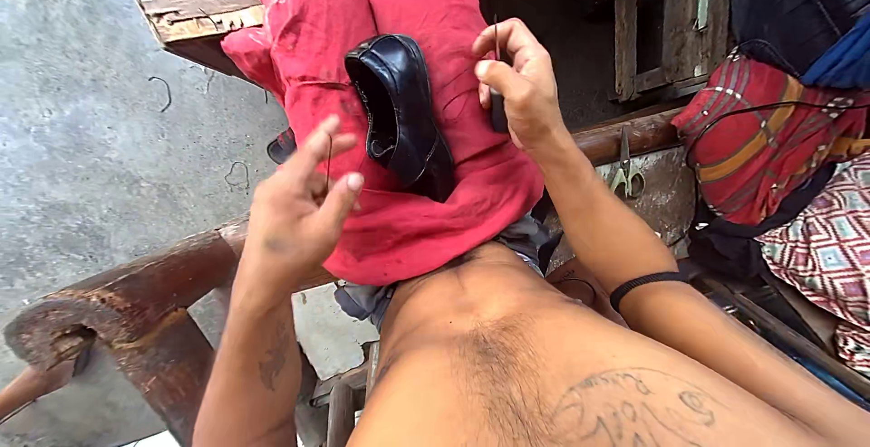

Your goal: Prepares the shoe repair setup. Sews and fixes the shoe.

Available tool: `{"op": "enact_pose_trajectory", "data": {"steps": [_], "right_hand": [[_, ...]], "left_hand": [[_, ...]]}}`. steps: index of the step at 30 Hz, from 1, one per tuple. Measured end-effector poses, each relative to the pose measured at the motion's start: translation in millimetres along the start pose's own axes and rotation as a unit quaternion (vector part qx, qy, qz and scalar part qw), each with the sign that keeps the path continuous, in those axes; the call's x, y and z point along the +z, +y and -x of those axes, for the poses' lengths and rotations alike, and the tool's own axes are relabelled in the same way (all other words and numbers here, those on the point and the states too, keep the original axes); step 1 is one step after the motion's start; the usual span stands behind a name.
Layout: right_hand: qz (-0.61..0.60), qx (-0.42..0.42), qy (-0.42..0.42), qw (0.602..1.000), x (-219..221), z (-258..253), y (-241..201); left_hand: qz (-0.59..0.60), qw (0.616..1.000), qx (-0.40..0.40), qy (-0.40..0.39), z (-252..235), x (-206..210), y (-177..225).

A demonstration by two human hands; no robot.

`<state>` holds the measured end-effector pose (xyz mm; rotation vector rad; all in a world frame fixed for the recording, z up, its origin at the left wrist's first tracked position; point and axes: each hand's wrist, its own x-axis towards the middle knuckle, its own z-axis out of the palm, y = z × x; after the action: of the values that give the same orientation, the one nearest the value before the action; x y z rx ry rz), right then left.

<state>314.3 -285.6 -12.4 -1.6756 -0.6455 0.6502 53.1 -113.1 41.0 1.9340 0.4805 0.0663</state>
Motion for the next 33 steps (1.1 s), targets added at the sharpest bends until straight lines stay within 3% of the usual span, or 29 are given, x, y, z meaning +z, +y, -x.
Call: {"op": "enact_pose_trajectory", "data": {"steps": [3,6,8,11,14,28,33], "right_hand": [[-0.063,-0.06,0.068,0.994,-7.5,15.8,21.5],[-0.026,-0.104,0.089,0.99,-24.9,24.9,10.4],[0.049,-0.102,0.089,0.99,-29.8,31.1,-5.1],[0.25,-0.047,-0.025,0.967,-22.1,49.0,-20.7],[0.374,-0.072,-0.097,0.919,-5.7,52.8,-11.4],[0.413,-0.099,-0.143,0.894,-5.1,44.7,-14.3],[0.477,-0.057,-0.273,0.833,-13.0,12.4,-50.6]], "left_hand": [[0.092,0.99,-0.092,-0.05,-49.3,13.2,21.7],[-0.03,0.982,-0.127,-0.138,-85.1,27.9,19.9],[-0.044,0.98,-0.13,-0.144,-90.7,32.4,12.4],[0.13,0.979,-0.107,-0.117,-83.4,33.2,-4.2],[0.213,0.966,-0.099,-0.105,-77.8,33.7,-7.1],[0.252,0.959,-0.056,-0.116,-78.1,33.2,-15.8],[0.244,0.955,-0.024,-0.167,-82.8,28.1,-19.7]]}}
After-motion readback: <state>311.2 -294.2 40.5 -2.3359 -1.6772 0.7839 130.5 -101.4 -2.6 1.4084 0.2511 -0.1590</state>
